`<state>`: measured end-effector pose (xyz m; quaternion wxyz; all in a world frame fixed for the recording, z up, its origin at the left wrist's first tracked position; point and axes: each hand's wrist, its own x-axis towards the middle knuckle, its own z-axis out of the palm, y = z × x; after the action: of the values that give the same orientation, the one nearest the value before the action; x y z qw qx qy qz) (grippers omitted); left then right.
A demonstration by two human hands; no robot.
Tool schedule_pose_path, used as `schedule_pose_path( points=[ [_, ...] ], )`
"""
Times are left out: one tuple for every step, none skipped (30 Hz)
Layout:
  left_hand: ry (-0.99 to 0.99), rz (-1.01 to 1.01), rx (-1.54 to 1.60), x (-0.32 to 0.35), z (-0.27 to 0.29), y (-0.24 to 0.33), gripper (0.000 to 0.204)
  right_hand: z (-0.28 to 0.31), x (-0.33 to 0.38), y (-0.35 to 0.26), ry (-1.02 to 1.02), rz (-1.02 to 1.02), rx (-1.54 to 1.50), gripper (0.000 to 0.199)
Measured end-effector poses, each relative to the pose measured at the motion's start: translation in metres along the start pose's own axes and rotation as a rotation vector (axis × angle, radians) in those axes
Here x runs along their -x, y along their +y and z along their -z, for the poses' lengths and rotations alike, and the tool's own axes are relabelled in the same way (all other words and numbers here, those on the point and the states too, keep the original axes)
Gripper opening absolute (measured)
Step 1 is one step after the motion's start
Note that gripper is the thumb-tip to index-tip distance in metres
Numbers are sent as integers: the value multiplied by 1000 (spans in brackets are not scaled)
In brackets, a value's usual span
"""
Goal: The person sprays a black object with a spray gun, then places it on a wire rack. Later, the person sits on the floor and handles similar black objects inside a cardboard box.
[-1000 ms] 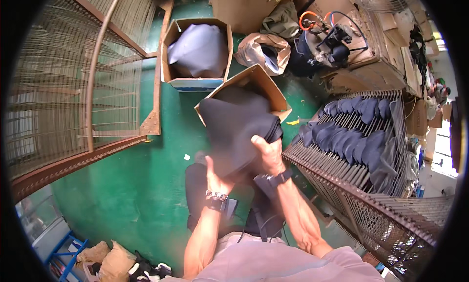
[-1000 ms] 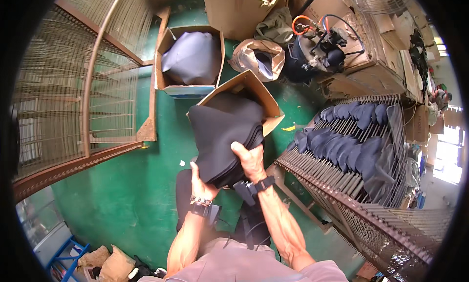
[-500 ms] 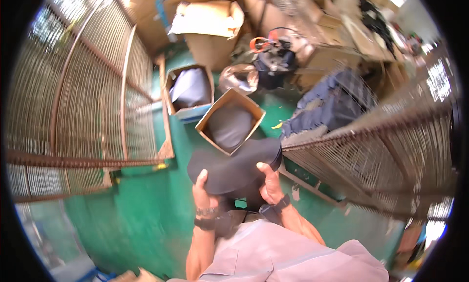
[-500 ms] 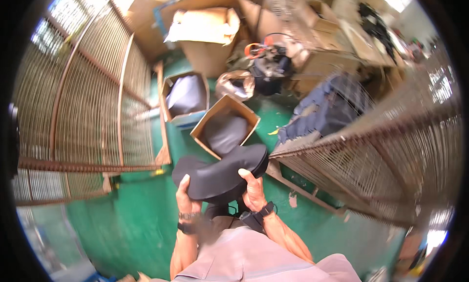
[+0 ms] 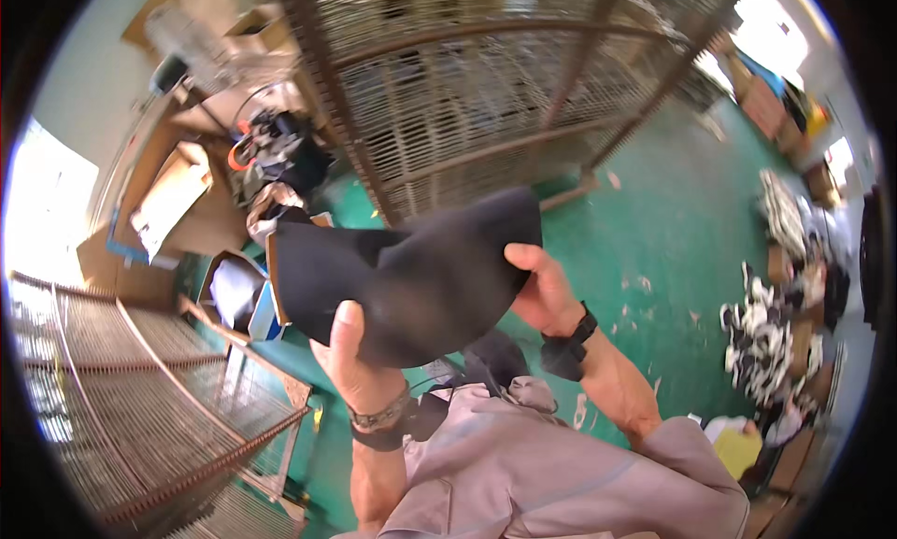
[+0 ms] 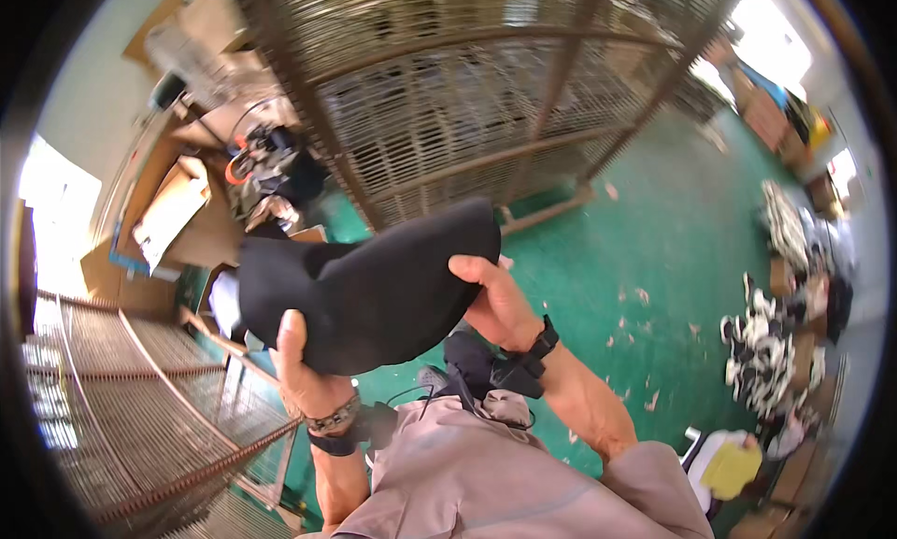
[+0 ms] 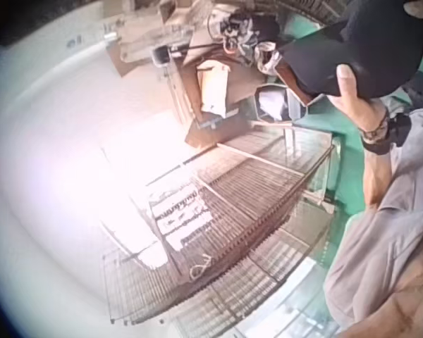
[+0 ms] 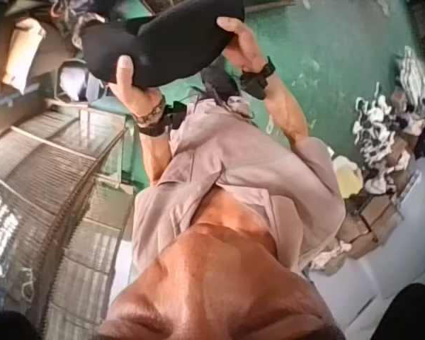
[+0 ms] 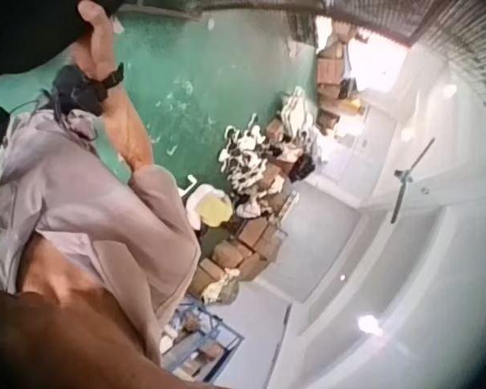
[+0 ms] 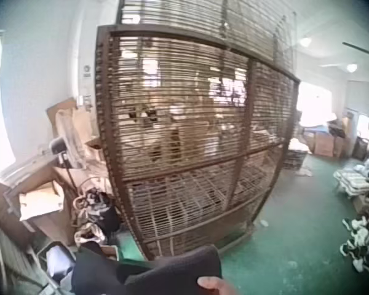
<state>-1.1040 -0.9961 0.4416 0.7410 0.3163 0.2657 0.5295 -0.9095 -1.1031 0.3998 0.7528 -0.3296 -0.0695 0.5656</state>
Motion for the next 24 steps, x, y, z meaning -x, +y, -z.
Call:
schedule_pose_path(
  points=[
    [-82, 54, 15, 9, -16, -3, 59, 2, 22, -22, 12, 63, -45, 45],
    [-157, 94, 26, 16, -31, -6, 60, 4, 40, -41, 8, 117, -92, 47],
    [-188, 141, 49, 25, -47, -11, 60, 8, 58, -59, 7, 153, -160, 50],
    [-225, 178, 72, 34, -64, -15, 61, 19, 74, -74, 34, 178, -197, 50],
    [-264, 210, 76, 42, -81, -22, 63, 32, 88, -88, 61, 202, -235, 49],
    [-300, 238, 78, 49, -96, -30, 64, 44, 99, -101, 85, 223, -273, 49],
    [-346, 267, 63, 58, -113, -40, 65, 63, 109, -104, 83, 248, -316, 47],
    [-395, 299, 59, 67, -130, -52, 67, 85, 122, -106, 129, 237, -324, 47],
    [-393, 284, -12, 75, -141, -63, 72, 108, 127, -101, 153, 205, -339, 47],
    [-535, 301, -40, 73, -127, -84, 71, 129, 138, -101, 193, 194, -344, 47],
    [-550, 288, -92, 78, -137, -99, 70, 150, 147, -99, 238, 194, -359, 46],
    [-562, 274, -147, 83, -148, -116, 69, 169, 158, -100, 283, 192, -378, 46],
    [-547, 327, -154, 89, -156, -134, 67, 187, 173, -105, 307, 173, -430, 46],
    [-536, 392, -156, 91, -164, -153, 65, 202, 189, -112, 342, 161, -482, 46],
    [-524, 441, -164, 95, -173, -174, 63, 217, 204, -121, 374, 188, -497, 46],
    [-495, 479, -154, 99, -181, -194, 62, 231, 215, -130, 403, 216, -527, 46],
    [-464, 527, -153, 103, -187, -214, 62, 247, 226, -141, 381, 221, -583, 45],
    [-432, 575, -153, 106, -194, -232, 61, 262, 231, -151, 376, 266, -564, 46],
    [-404, 598, -139, 110, -203, -254, 59, 276, 238, -163, 386, 312, -534, 47],
    [-412, 646, -140, 111, -213, -273, 59, 290, 244, -175, 402, 353, -506, 48],
    [-418, 694, -142, 110, -224, -292, 58, 305, 248, -187, 434, 383, -465, 50],
    [-415, 743, -135, 111, -235, -311, 58, 317, 255, -200, 457, 395, -480, 48],
    [-422, 797, -144, 112, -249, -328, 58, 329, 262, -212, 479, 405, -496, 46],
    [-442, 834, -147, 113, -265, -345, 58, 340, 267, -224, 500, 412, -511, 44]
  ],
)
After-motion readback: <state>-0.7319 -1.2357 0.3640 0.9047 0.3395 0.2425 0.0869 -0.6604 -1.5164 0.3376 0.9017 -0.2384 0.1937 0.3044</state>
